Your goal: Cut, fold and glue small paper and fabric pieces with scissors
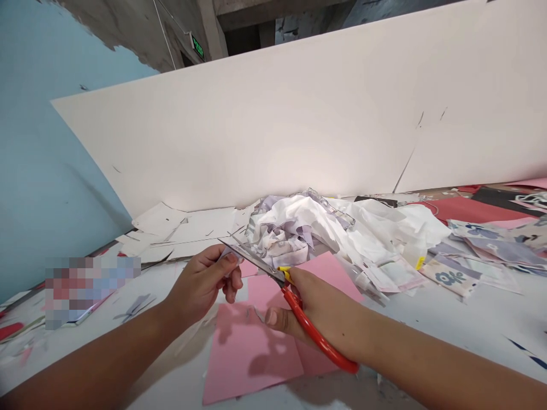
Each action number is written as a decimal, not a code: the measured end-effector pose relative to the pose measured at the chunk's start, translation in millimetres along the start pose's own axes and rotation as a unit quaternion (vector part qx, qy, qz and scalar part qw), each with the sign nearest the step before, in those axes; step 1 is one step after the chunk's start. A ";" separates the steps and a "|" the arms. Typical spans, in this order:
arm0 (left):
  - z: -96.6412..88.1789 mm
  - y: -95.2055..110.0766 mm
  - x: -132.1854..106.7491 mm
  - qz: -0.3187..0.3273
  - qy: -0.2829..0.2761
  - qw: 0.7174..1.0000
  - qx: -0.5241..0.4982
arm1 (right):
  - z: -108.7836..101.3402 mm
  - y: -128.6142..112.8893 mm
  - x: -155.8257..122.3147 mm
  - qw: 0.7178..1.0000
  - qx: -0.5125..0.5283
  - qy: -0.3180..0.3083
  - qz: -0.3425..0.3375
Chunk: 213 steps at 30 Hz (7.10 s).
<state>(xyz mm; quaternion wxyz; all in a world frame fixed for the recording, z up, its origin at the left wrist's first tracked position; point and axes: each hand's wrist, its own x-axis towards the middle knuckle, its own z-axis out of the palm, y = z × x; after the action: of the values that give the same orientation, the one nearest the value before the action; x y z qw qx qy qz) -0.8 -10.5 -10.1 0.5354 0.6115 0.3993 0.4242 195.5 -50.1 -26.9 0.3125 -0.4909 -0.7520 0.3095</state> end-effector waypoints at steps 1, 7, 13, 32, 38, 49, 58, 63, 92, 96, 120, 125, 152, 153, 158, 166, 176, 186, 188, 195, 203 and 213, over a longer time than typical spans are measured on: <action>0.2 0.0 -0.1 -0.001 -0.004 1.000 0.000 | -0.2 -0.3 -0.1 1.000 0.001 -0.002 0.003; 0.5 -1.1 0.6 -0.003 -0.011 1.000 0.010 | -1.9 -3.1 0.1 0.999 0.015 -0.024 0.024; 2.7 -1.7 0.1 -0.008 -0.025 0.999 0.023 | -2.1 -6.0 -0.7 0.997 0.028 -0.051 0.043; 0.6 -3.4 0.5 -0.005 -0.031 0.999 0.013 | -3.9 2.3 5.0 0.994 0.021 -0.102 0.033; 0.2 -3.5 0.7 -0.003 -0.035 0.999 0.009 | -6.8 -0.4 4.5 0.990 0.015 -0.123 0.072; -0.4 -4.9 2.8 -0.023 -0.038 0.998 -0.039 | -3.4 7.3 5.8 0.989 -0.090 -0.089 0.083; -0.3 -4.5 3.3 -0.035 -0.039 0.997 -0.054 | -4.4 2.5 5.1 0.985 -0.138 -0.055 0.091; -1.5 -6.4 3.1 -0.048 -0.038 0.996 -0.064 | -6.8 11.7 11.3 0.988 -0.107 -0.044 0.106; 11.9 -50.4 3.7 -0.151 -0.229 0.959 -0.072 | 25.8 30.4 16.9 0.984 0.170 -0.014 0.055; 8.8 -46.1 6.6 -0.164 -0.229 0.957 -0.075 | 20.3 28.3 18.6 0.970 0.217 -0.006 0.107; 9.1 -46.4 7.1 -0.156 -0.204 0.966 -0.028 | 22.6 22.8 16.5 0.963 0.229 0.039 0.136; 8.0 -47.6 7.6 -0.150 -0.196 0.969 -0.024 | 21.5 21.5 16.3 0.951 0.265 0.032 0.152; 7.4 -42.5 3.4 -0.168 -0.242 0.955 -0.048 | 11.9 13.1 17.5 0.991 0.103 -0.066 0.063; 6.7 -41.1 4.2 -0.160 -0.246 0.955 -0.030 | 10.0 12.4 17.7 0.990 0.101 -0.078 0.066; 5.1 -36.0 8.7 -0.131 -0.258 0.957 0.000 | 6.6 15.6 18.6 0.984 0.156 -0.052 0.076; 16.4 -41.6 0.9 -0.102 -0.133 0.982 -0.084 | 15.6 19.5 19.4 0.957 0.274 -0.049 0.085; 22.7 -40.3 -1.6 -0.049 -0.103 0.993 -0.043 | 17.7 13.7 19.3 0.949 0.282 -0.093 0.109; 19.4 -49.2 -1.3 -0.100 -0.159 0.971 -0.147 | 20.1 9.6 17.0 0.948 0.284 -0.127 0.065; 20.2 -48.6 -1.8 -0.088 -0.152 0.976 -0.125 | 20.9 11.3 16.3 0.953 0.266 -0.134 0.051; 22.6 -47.6 -3.8 -0.082 -0.126 0.983 -0.100 | 22.4 12.8 15.4 0.960 0.237 -0.148 -0.001; 22.7 -46.9 -4.3 -0.063 -0.115 0.989 -0.064 | 19.5 5.7 12.1 0.969 0.223 -0.103 0.014; 18.3 -43.7 -5.7 -0.102 -0.126 0.984 -0.080 | 6.6 3.1 14.7 0.991 0.084 -0.100 0.011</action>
<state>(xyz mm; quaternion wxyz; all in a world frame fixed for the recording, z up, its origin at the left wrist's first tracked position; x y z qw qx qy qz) 13.2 -16.9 -55.3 0.6693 0.5712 0.3533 0.3177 187.4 -36.5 -31.0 0.2722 -0.4377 -0.7457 0.4222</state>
